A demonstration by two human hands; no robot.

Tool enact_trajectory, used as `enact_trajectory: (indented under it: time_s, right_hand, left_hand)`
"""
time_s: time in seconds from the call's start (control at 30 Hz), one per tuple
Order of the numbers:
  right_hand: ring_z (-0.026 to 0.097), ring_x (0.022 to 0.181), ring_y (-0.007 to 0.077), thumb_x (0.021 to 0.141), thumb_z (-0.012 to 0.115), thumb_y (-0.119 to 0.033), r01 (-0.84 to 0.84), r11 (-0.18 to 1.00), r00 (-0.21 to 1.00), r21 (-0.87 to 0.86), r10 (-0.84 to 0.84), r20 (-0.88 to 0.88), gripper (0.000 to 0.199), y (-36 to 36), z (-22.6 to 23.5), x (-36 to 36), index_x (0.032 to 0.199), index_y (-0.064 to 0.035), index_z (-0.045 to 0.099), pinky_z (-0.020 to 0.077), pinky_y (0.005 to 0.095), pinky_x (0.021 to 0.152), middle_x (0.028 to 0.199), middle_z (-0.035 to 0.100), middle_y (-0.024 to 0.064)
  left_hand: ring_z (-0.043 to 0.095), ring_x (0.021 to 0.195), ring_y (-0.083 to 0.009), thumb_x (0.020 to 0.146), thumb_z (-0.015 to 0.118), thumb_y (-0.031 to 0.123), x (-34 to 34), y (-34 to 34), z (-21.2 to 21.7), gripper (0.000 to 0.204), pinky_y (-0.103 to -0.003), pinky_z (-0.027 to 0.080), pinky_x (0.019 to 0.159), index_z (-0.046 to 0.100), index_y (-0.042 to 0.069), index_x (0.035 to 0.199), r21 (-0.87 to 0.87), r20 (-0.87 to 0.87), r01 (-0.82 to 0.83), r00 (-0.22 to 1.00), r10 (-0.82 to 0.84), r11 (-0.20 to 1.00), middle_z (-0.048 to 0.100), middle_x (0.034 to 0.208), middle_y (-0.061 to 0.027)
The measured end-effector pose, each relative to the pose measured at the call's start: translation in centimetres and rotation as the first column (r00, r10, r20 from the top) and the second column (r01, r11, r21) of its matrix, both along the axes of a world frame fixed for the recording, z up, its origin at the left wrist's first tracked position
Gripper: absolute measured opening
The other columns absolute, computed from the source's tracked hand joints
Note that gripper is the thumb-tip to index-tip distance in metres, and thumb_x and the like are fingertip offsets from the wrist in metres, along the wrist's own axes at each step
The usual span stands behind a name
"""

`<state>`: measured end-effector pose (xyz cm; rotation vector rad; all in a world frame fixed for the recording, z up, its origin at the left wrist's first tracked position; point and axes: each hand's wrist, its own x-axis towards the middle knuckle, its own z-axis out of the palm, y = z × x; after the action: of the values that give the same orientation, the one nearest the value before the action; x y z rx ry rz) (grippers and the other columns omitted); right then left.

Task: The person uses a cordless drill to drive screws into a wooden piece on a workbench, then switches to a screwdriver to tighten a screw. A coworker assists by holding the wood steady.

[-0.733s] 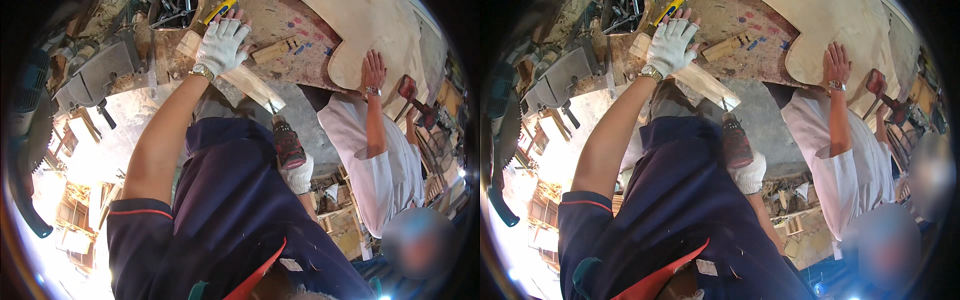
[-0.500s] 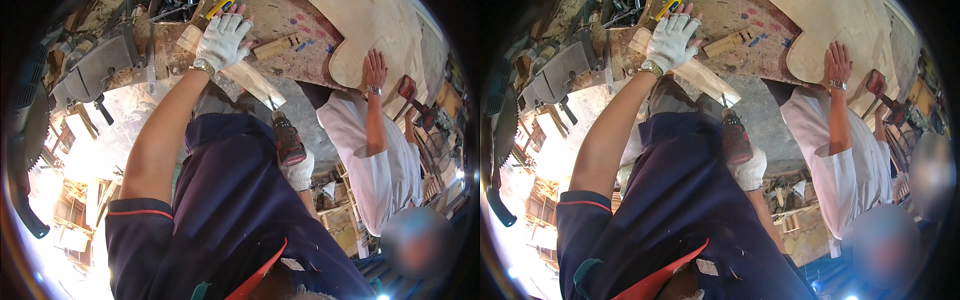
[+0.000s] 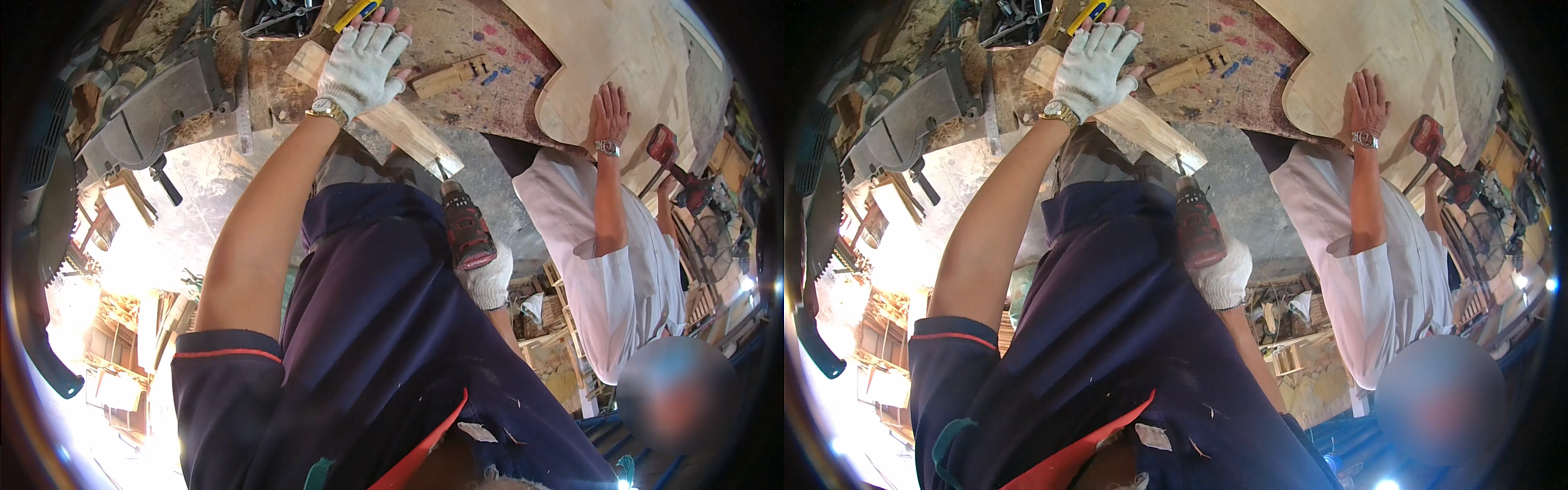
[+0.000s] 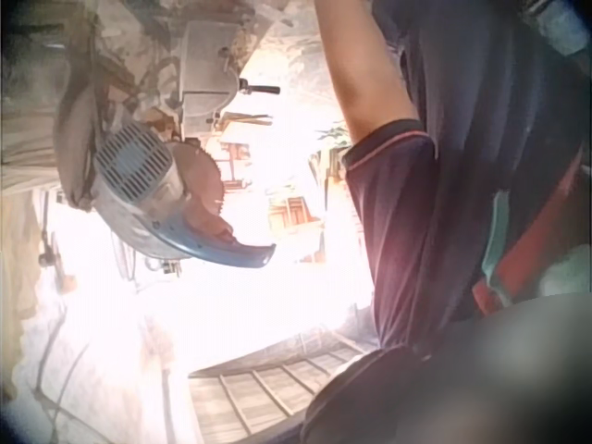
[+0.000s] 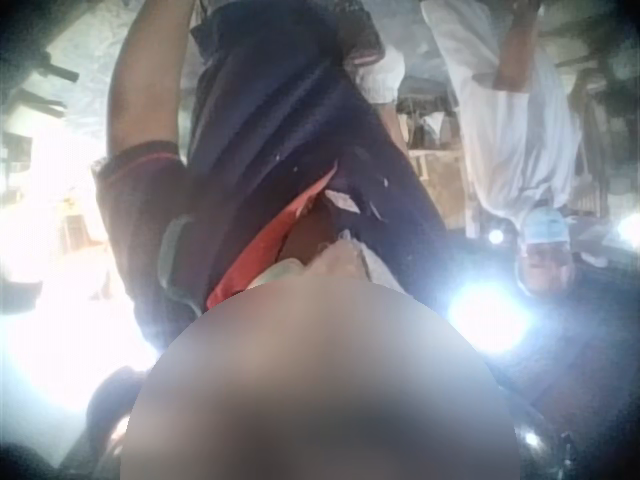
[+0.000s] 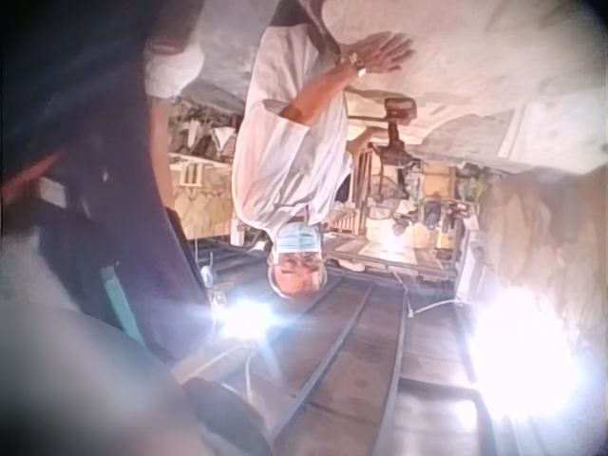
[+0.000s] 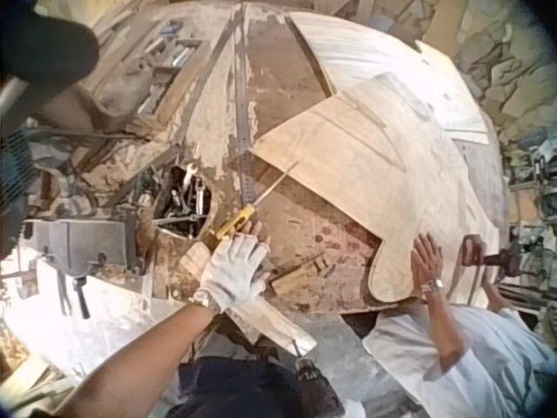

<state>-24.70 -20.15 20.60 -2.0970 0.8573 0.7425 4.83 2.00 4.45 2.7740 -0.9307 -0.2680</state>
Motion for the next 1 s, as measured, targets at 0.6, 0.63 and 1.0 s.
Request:
enact_trajectory:
  time_s: [0.6,0.63,1.0]
  right_hand:
    - [0.072,0.081,0.0421,0.080,0.080,-0.035,-0.046,0.998,0.994,-0.050,0.041,-0.101,0.036,1.1,1.3,2.3,0.109,-0.0156,0.074,0.0584,0.0467,0.068,0.083,0.075,0.0155]
    - [0.072,0.080,0.0421,0.079,0.081,-0.035,-0.075,0.995,0.989,-0.062,0.067,-0.129,0.036,1.2,1.7,2.5,0.109,-0.0157,0.074,0.0583,0.0468,0.068,0.083,0.075,0.0156]
    - [0.073,0.081,0.0411,0.079,0.081,-0.037,-0.140,0.987,0.986,-0.077,0.131,-0.104,0.037,1.4,1.6,2.9,0.110,-0.0165,0.075,0.0589,0.0456,0.069,0.084,0.075,0.0156]
  left_hand:
    - [0.048,0.140,-0.0323,0.086,0.066,0.054,-0.2,-0.2,-0.4,0.071,-0.050,0.030,0.118,0.055,0.011,0.142,0.041,-0.134,-0.045,0.990,0.050,0.998,0.047,0.157,-0.0185]
    - [0.047,0.140,-0.0322,0.086,0.066,0.053,-0.2,-0.3,-0.4,0.071,-0.050,0.030,0.118,0.055,0.011,0.142,0.022,-0.090,-0.043,0.995,0.045,0.999,0.047,0.157,-0.0183]
    - [0.046,0.141,-0.0327,0.084,0.069,0.053,0.0,-0.1,0.0,0.068,-0.048,0.030,0.117,0.057,0.012,0.137,-0.022,0.027,-0.019,0.999,0.020,1.000,0.047,0.156,-0.0180]
